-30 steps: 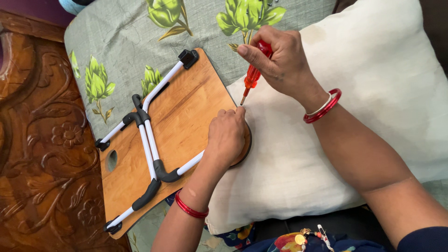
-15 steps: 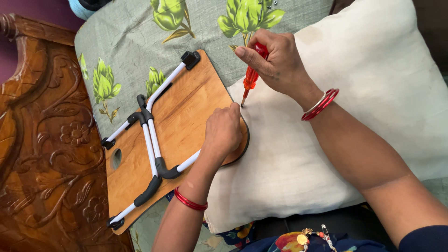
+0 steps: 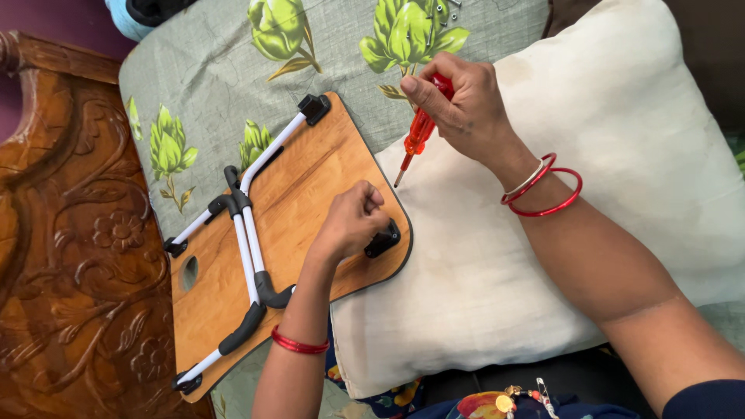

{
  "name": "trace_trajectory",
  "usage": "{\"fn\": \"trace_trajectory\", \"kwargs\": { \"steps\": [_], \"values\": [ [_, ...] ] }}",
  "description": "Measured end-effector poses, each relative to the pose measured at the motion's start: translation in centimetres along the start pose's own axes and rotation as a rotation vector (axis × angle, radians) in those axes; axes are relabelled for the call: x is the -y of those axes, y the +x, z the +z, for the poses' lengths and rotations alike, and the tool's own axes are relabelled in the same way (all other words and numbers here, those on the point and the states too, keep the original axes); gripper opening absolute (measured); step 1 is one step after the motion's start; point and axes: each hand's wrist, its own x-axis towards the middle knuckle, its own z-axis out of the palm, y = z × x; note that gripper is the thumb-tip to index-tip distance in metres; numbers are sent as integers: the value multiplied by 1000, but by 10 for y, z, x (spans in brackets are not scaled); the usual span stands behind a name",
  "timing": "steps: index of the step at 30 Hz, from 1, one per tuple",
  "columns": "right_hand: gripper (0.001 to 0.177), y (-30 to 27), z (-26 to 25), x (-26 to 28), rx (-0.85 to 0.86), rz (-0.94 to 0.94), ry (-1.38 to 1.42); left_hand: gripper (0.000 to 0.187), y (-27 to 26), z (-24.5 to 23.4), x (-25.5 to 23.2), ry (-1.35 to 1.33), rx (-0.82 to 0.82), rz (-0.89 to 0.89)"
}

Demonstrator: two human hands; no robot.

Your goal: The person uses a red screwdriver to tighten screws on the joints of a small wooden lap desk with white metal legs. They rotate the desk to access different corners and continue fastening the frame to the tabletop.

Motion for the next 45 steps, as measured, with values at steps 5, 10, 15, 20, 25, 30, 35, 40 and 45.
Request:
{"fn": "trace_trajectory", "kwargs": {
  "steps": [5,10,15,20,25,30,35,40,45],
  "values": [
    [39,-3,3,4,34,31,51,23,-1,-6,26,-152,-110,110],
    [38,-8,4,12,60,83,216,26,5,6,47,-482,-6,58],
    [37,-9,8,15,41,86,236,38,-2,14,56,-639,-75,64],
    [38,-9,12,14,54,82,204,54,-8,7,47,-614,-60,48],
    [39,-10,13,13,66,58,173,67,-2,-5,36,-667,50,-86],
    [38,-12,11,14,74,54,187,70,-1,-7,31,-722,94,-106],
    [36,-15,13,17,103,-4,138,67,6,-3,30,-661,91,-102],
    [34,-18,14,22,165,-52,209,70,12,-4,33,-695,108,-153],
    [33,-23,21,24,203,-66,211,73,9,-1,42,-665,60,-124]
  ]
}}
